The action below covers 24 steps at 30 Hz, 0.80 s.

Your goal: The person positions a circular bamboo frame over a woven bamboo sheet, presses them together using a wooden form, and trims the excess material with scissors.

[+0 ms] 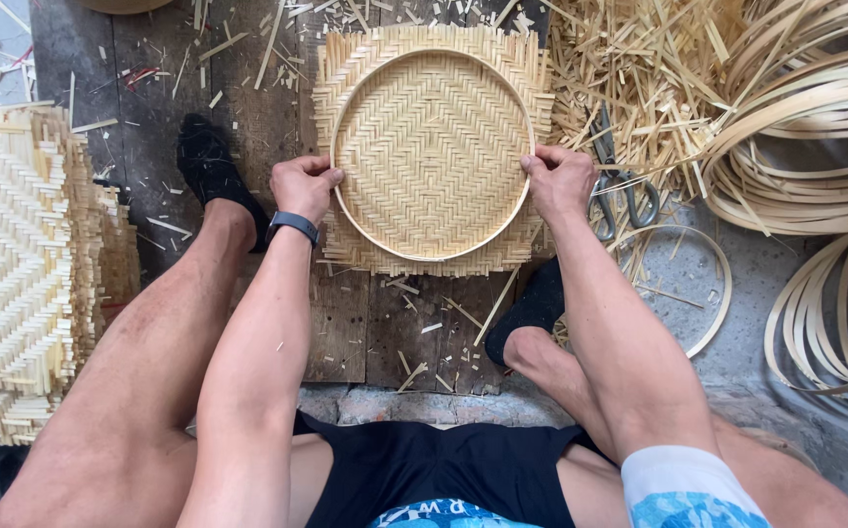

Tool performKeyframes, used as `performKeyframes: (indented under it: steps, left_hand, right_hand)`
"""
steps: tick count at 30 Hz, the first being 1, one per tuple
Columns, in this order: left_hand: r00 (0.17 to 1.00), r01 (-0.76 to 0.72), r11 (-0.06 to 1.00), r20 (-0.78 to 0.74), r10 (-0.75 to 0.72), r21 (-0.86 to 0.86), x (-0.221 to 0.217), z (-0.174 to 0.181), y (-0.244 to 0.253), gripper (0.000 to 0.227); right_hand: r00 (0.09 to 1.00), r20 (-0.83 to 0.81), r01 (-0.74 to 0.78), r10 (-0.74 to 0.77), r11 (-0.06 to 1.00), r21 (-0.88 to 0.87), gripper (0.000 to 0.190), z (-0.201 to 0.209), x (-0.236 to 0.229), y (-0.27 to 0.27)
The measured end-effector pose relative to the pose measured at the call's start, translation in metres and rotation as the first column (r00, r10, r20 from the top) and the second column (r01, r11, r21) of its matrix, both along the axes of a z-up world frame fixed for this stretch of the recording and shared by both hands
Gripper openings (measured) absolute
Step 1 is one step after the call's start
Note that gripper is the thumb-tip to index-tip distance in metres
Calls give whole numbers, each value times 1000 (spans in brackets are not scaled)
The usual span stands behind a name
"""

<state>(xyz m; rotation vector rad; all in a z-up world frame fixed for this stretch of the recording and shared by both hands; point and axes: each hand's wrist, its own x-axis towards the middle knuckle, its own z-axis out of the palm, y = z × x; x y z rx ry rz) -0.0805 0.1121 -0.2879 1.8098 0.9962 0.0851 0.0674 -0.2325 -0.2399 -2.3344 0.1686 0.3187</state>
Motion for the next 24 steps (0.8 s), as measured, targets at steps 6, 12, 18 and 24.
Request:
performKeyframes:
  steps: [6,12,18,24]
  left_hand:
    - [998,-2,999,-70,5,45,7,11,0,28]
    - [997,-43,994,-75,35,-98,9,8,2,29]
    - [992,-120,914,-24,120,-388,11,-12,7,29]
    - [995,-98,952,-39,91,-289,2,-22,6,24]
  right_hand:
    - [1000,19,12,-12,1000,20,23,-5,0,1]
    - [1000,16,18,-18,1000,8,24,-13,0,0]
    - [1000,0,22,-22,999,39,22,-18,1,-1]
    - [1000,14,-26,25,997,70,22,-38,2,-14]
